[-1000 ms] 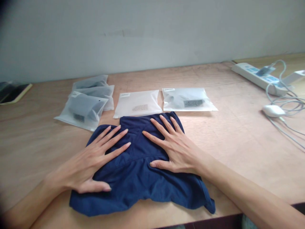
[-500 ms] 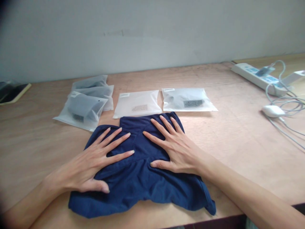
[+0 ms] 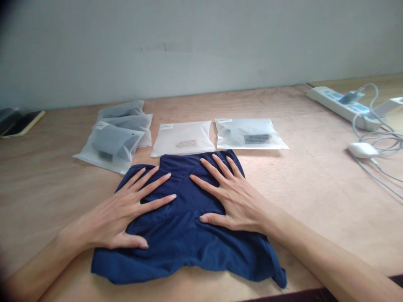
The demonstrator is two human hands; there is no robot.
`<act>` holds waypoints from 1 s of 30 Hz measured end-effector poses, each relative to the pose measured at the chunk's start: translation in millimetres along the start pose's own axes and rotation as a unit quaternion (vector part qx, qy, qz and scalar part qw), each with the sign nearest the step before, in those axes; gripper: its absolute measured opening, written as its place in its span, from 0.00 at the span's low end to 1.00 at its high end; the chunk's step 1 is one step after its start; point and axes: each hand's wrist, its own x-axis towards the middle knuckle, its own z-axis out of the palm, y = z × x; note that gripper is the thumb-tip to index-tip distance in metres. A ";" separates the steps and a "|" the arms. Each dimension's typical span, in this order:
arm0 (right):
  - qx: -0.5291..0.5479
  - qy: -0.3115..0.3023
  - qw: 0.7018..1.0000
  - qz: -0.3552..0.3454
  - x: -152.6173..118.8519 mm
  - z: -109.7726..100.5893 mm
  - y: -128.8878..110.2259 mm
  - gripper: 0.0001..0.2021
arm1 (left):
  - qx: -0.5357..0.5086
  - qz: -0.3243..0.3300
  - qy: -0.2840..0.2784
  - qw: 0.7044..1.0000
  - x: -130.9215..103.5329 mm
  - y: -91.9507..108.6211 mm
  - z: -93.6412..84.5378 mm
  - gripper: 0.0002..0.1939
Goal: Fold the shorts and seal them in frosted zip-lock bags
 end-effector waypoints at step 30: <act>0.006 0.004 1.000 -0.030 1.0 -2.7 2.5 0.48 | 0.029 -0.004 -0.022 0.999 -2.4 -4.1 -4.2 0.42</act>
